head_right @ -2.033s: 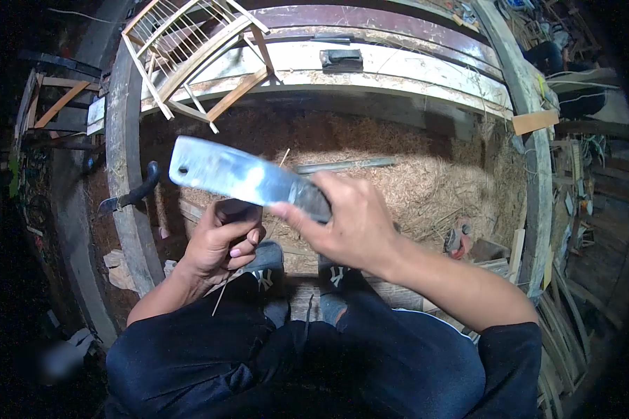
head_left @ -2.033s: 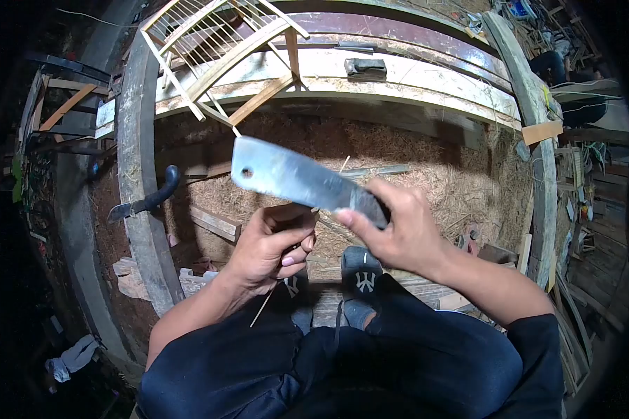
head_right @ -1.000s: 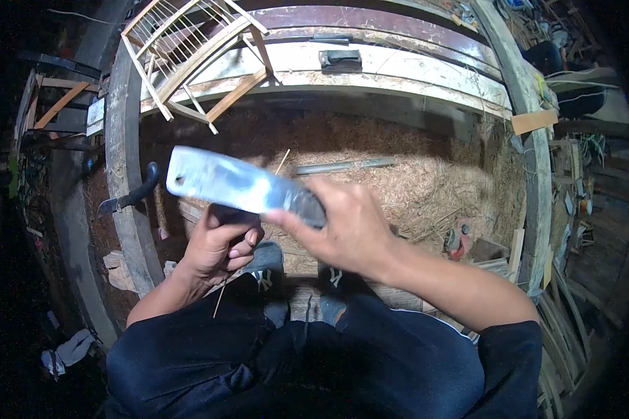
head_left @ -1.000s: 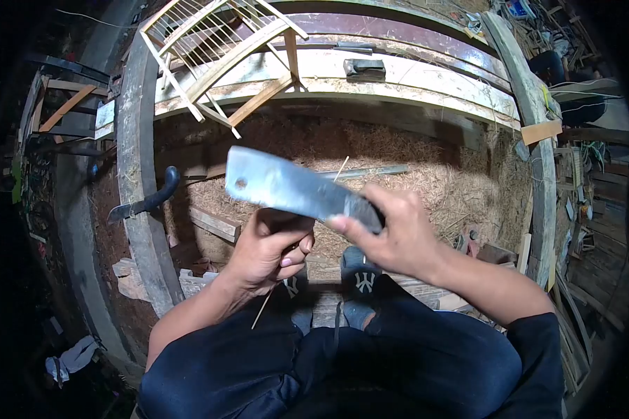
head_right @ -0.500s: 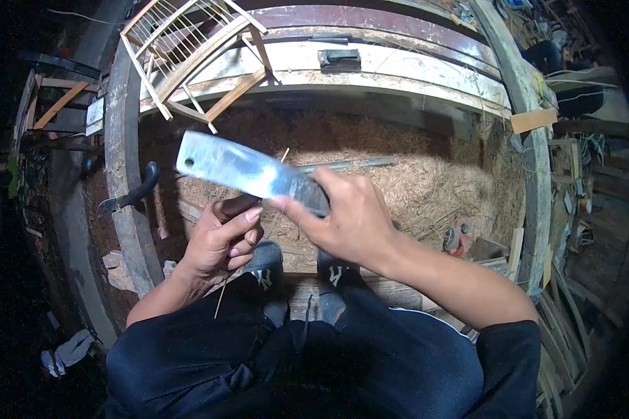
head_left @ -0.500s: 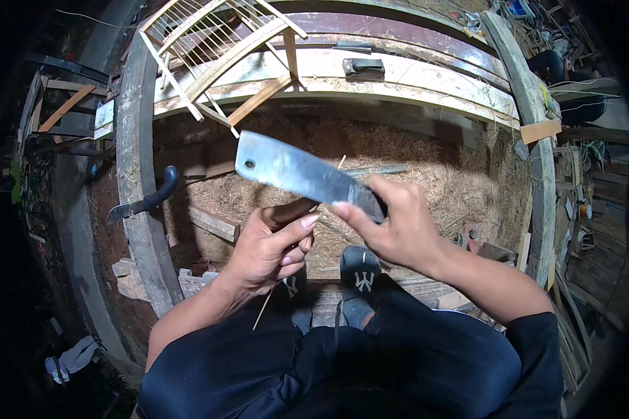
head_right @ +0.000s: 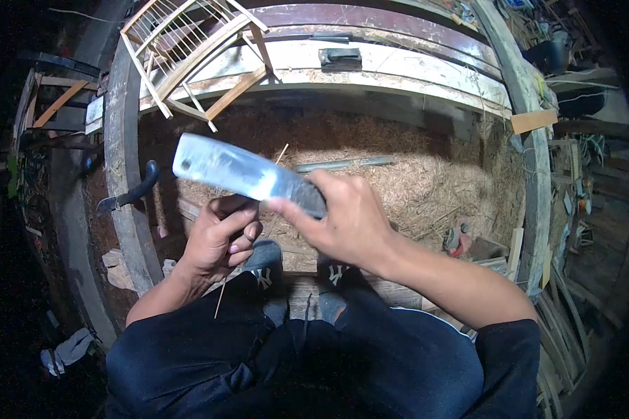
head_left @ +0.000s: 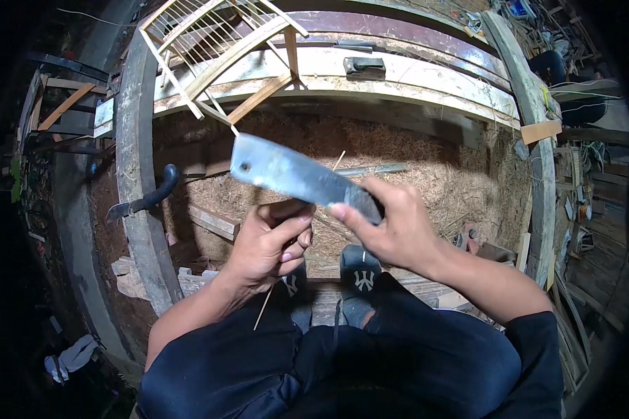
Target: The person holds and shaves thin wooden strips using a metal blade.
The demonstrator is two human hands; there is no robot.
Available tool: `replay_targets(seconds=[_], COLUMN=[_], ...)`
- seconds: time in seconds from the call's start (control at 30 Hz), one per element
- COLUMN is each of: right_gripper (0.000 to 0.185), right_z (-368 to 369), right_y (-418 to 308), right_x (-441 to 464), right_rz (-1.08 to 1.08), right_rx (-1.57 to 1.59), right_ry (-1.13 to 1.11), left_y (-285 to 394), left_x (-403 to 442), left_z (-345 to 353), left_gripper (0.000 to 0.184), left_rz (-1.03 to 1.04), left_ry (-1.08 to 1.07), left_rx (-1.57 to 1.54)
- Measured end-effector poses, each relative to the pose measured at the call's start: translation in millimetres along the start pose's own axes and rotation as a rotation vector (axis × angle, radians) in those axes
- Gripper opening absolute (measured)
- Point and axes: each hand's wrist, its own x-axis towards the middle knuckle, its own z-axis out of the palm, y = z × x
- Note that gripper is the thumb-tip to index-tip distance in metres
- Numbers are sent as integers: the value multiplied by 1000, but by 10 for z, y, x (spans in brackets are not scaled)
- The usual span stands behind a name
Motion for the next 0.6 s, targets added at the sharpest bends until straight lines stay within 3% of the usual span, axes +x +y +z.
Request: replay_targets(seconds=[0.07, 0.2, 0.33, 0.47, 0.5, 0.6], right_gripper=[39, 38, 37, 36, 36, 37], right_z=[2, 9, -23, -21, -19, -84], right_y=[48, -11, 79, -10, 12, 16], right_x=[20, -52, 38, -37, -13, 63], right_rz=[-35, -113, -34, -152, -23, 48], right_rx=[3, -4, -46, -72, 16, -20], right_ry=[91, 54, 100, 78, 39, 92], left_y=[-9, -25, 18, -6, 24, 34], left_x=[-9, -41, -4, -47, -25, -10], left_z=[-4, 14, 18, 7, 26, 11], left_gripper=[11, 11, 9, 22, 20, 18], left_rz=[1, -3, -15, -8, -16, -35], left_ry=[-16, 75, -29, 27, -1, -41], left_rx=[12, 28, -13, 83, 40, 1])
